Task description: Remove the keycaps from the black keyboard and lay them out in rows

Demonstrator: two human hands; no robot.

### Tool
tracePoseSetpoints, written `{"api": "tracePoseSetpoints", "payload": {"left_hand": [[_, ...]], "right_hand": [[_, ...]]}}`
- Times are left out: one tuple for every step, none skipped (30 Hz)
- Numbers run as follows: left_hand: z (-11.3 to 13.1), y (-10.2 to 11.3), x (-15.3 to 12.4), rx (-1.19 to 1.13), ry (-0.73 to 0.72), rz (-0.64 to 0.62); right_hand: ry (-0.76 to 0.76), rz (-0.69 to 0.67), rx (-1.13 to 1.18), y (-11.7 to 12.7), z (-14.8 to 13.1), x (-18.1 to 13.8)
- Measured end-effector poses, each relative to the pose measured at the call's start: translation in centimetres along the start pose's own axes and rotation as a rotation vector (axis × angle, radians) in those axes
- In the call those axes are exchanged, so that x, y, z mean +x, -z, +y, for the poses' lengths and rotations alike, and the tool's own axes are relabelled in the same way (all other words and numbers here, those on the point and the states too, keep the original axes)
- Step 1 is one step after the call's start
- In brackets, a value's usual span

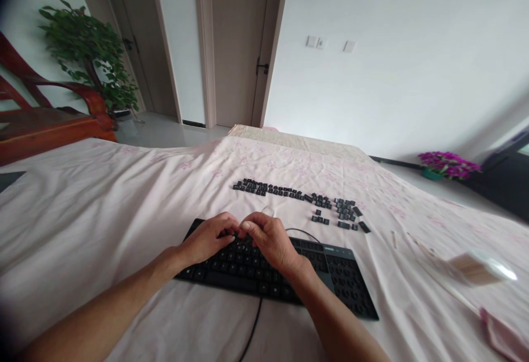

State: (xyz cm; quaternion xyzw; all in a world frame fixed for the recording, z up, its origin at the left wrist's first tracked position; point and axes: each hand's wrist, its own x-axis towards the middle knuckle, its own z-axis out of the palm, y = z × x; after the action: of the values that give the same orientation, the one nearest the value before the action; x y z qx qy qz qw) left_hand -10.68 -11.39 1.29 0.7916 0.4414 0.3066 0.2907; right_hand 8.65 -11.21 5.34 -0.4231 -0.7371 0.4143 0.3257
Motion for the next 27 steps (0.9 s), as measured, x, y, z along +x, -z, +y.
{"api": "tracePoseSetpoints", "payload": {"left_hand": [[0.0,0.1,0.0,0.0,-0.002,-0.005],[-0.1,0.1,0.0,0.0,-0.001,-0.01],[-0.1,0.1,0.0,-0.001,0.0,-0.013],[-0.1,0.1,0.0,-0.002,0.001,-0.016],[-0.1,0.1,0.0,-0.003,0.001,-0.017],[-0.1,0.1,0.0,-0.005,0.001,-0.018],[-0.1,0.1,0.0,-0.007,0.001,-0.018],[-0.1,0.1,0.0,-0.009,0.002,-0.021],[0.0,0.1,0.0,-0.014,0.003,-0.026],[0.0,0.2,0.0,-0.019,0.005,-0.031],[0.1,0.2,0.0,-0.025,0.006,-0.034],[0.1,0.2,0.0,-0.03,0.007,-0.039],[0.2,0.3,0.0,-0.034,0.009,-0.043],[0.3,0.3,0.0,-0.035,0.011,-0.046],[0.3,0.3,0.0,-0.034,0.012,-0.048],[0.4,0.4,0.0,-0.031,0.009,-0.054],[0.4,0.4,-0.1,-0.027,0.0,-0.062],[0.5,0.5,-0.1,-0.025,-0.013,-0.072],[0.5,0.5,-0.1,-0.025,-0.029,-0.085],[0.5,0.6,-0.1,-0.028,-0.046,-0.099],[0.5,0.6,-0.1,-0.034,-0.06,-0.112],[0.5,0.7,-0.1,-0.04,-0.068,-0.123],[0.5,0.7,0.0,-0.046,-0.072,-0.13],[0.6,0.8,0.0,-0.051,-0.074,-0.137],[0.6,0.7,0.0,-0.053,-0.077,-0.142],[0.6,0.7,0.1,-0.051,-0.083,-0.143],[0.6,0.6,0.1,-0.046,-0.093,-0.14]], "right_hand": [[0.004,-0.021,-0.012,-0.2,0.0,-0.2],[0.011,-0.033,-0.031,-0.3,0.0,-0.3],[0.022,-0.041,-0.055,-0.4,0.0,-0.3],[0.039,-0.045,-0.084,-0.6,0.1,-0.4],[0.062,-0.044,-0.116,-0.7,0.1,-0.4],[0.089,-0.042,-0.151,-0.8,0.1,-0.4],[0.117,-0.041,-0.186,-0.9,0.1,-0.3],[0.145,-0.046,-0.219,-1.0,0.1,-0.3],[0.17,-0.056,-0.245,-1.1,0.1,-0.2],[0.191,-0.068,-0.261,-1.2,0.1,-0.2],[0.204,-0.082,-0.269,-1.4,0.1,-0.1],[0.209,-0.096,-0.271,-1.5,0.1,0.0],[0.209,-0.108,-0.269,-1.6,0.1,0.0],[0.203,-0.117,-0.268,-1.7,0.2,0.1],[0.197,-0.123,-0.267,-1.7,0.2,0.2],[0.195,-0.131,-0.265,-1.8,0.3,0.2],[0.196,-0.138,-0.261,-1.8,0.4,0.2],[0.2,-0.143,-0.254,-1.8,0.5,0.2],[0.205,-0.147,-0.247,-1.9,0.6,0.2],[0.21,-0.148,-0.242,-1.9,0.7,0.2],[0.217,-0.142,-0.239,-1.9,0.9,0.1],[0.225,-0.127,-0.238,-1.9,1.2,0.0],[0.236,-0.106,-0.239,-2.0,1.5,-0.1],[0.253,-0.08,-0.241,-2.1,1.7,-0.2],[0.273,-0.052,-0.24,-2.2,2.0,-0.3],[0.296,-0.026,-0.238,-2.3,2.3,-0.4],[0.319,-0.003,-0.238,-2.4,2.4,-0.5]]}}
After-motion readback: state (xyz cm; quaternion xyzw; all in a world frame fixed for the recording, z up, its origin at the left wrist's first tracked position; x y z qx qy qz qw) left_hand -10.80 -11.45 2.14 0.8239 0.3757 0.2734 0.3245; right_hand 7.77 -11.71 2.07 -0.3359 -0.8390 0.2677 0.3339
